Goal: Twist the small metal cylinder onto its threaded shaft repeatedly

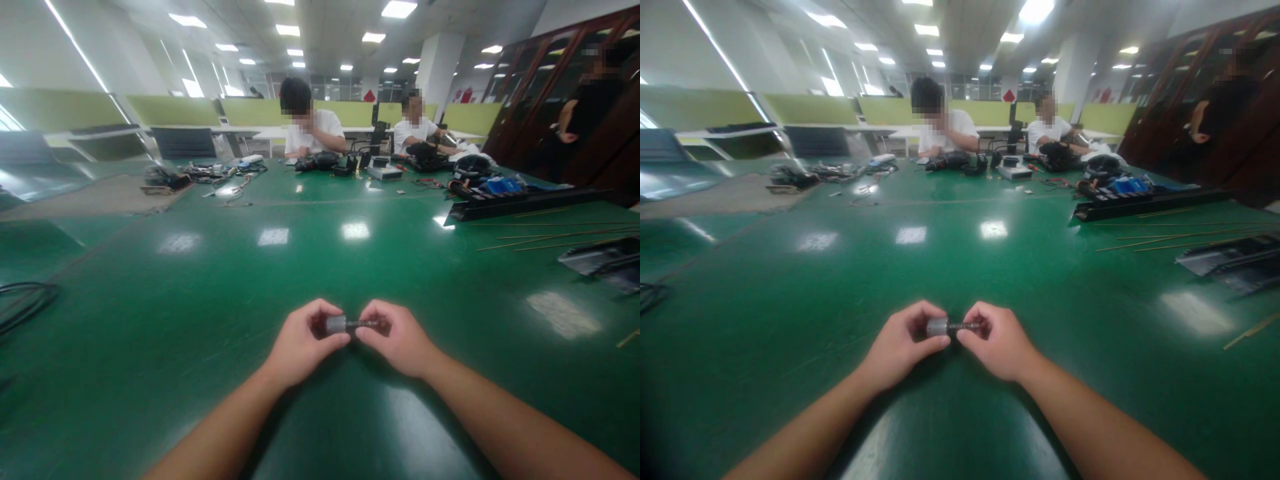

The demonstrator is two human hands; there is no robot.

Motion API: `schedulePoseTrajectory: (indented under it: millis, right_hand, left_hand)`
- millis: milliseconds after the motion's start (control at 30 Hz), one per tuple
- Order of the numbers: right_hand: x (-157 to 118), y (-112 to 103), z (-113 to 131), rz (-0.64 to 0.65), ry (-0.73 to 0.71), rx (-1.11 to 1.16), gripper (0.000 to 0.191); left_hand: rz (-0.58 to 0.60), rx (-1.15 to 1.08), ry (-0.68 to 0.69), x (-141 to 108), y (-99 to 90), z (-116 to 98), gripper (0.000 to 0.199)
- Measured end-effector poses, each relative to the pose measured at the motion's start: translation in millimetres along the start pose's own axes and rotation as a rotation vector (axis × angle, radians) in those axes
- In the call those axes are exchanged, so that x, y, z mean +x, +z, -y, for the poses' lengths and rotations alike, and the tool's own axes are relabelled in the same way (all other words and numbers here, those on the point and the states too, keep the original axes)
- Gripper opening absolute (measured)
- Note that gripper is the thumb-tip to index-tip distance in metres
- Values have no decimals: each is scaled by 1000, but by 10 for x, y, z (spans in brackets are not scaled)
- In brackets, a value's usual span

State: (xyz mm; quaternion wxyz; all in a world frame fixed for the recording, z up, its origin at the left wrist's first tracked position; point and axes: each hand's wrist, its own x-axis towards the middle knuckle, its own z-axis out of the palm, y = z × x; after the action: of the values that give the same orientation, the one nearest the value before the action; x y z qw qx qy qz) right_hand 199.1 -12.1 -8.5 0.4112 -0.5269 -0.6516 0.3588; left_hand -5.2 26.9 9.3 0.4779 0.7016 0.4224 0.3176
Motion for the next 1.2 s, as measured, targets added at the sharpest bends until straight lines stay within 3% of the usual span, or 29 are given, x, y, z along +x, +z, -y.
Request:
schedulePoseTrajectory:
  millis: [1200]
  right_hand:
    - [-7,-1,14,-80,39,58,8]
  left_hand:
    - [-66,-222,-55,15,-12,39,38]
